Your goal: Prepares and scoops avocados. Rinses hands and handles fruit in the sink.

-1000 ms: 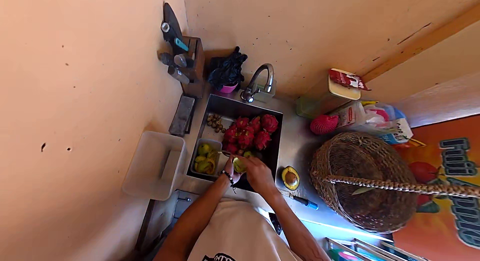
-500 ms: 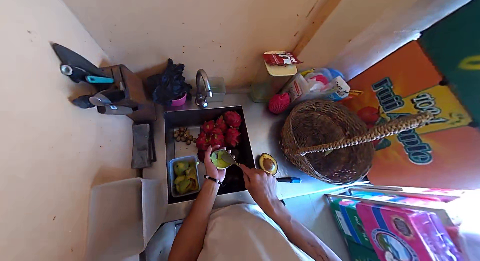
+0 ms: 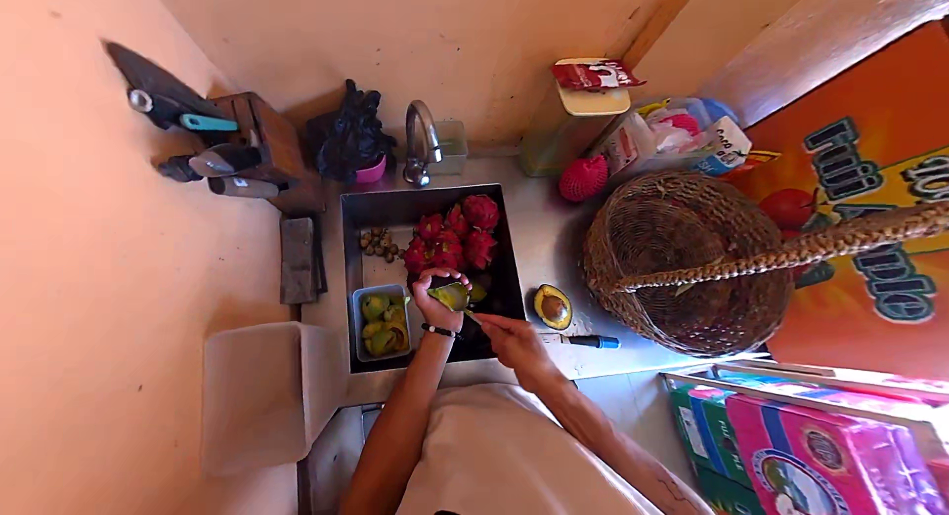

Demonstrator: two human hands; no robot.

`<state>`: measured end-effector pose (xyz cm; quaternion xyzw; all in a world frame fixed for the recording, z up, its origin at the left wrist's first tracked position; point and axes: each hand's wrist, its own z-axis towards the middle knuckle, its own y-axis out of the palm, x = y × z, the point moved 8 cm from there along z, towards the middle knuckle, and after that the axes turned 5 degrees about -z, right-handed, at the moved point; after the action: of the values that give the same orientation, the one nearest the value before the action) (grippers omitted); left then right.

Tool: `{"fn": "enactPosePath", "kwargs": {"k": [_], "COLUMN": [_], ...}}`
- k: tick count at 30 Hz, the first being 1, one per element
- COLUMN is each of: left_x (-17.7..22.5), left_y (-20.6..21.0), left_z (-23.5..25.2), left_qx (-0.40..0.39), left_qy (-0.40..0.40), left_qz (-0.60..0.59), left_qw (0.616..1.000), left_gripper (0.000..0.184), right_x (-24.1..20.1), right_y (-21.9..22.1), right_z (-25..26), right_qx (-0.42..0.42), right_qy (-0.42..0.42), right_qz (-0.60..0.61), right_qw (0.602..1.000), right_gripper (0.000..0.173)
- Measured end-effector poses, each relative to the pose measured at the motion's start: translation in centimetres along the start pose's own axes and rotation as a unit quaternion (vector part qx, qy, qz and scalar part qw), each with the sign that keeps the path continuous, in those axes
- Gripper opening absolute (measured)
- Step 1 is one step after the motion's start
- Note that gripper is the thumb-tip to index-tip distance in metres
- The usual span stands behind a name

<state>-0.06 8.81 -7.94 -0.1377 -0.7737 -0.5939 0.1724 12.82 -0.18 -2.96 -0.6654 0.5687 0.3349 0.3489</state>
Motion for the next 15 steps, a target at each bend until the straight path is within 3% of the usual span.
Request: {"fn": "enactPosePath", "kwargs": {"k": [3, 5, 10, 15], "left_x": [-0.9, -1.6, -2.9, -3.2], "left_y": [-0.9, -1.5, -2.7, -4.9], "left_z": [-0.2, -0.4, -0.6, -0.4], "left_qx": [-0.010, 0.002, 0.072, 0.107], "left_qy": [-0.006, -0.025, -0.101, -0.128], "left_qz": [-0.001, -0.008, -0.123, -0.199], "left_qw": [1.000, 1.000, 0.985, 0.966], "left_gripper": [0.041, 0.044, 0.055, 0.060], "right_x": [1.5, 1.5, 0.7, -1.0], "right_y": [0.5, 0.4, -0.6, 0.0], "right_z": [0.5, 0.9, 2.4, 2.9], "right_qx": [-0.084, -0.091, -0.046, -0.041], "right_qy": [0.161, 0.182, 0.070, -0.037], "right_qz": [0.141, 0.151, 0.034, -0.100], "right_qw": [0.973, 0.967, 0.996, 0.993], "right_gripper": [0.029, 0.028, 0.026, 0.026]}}
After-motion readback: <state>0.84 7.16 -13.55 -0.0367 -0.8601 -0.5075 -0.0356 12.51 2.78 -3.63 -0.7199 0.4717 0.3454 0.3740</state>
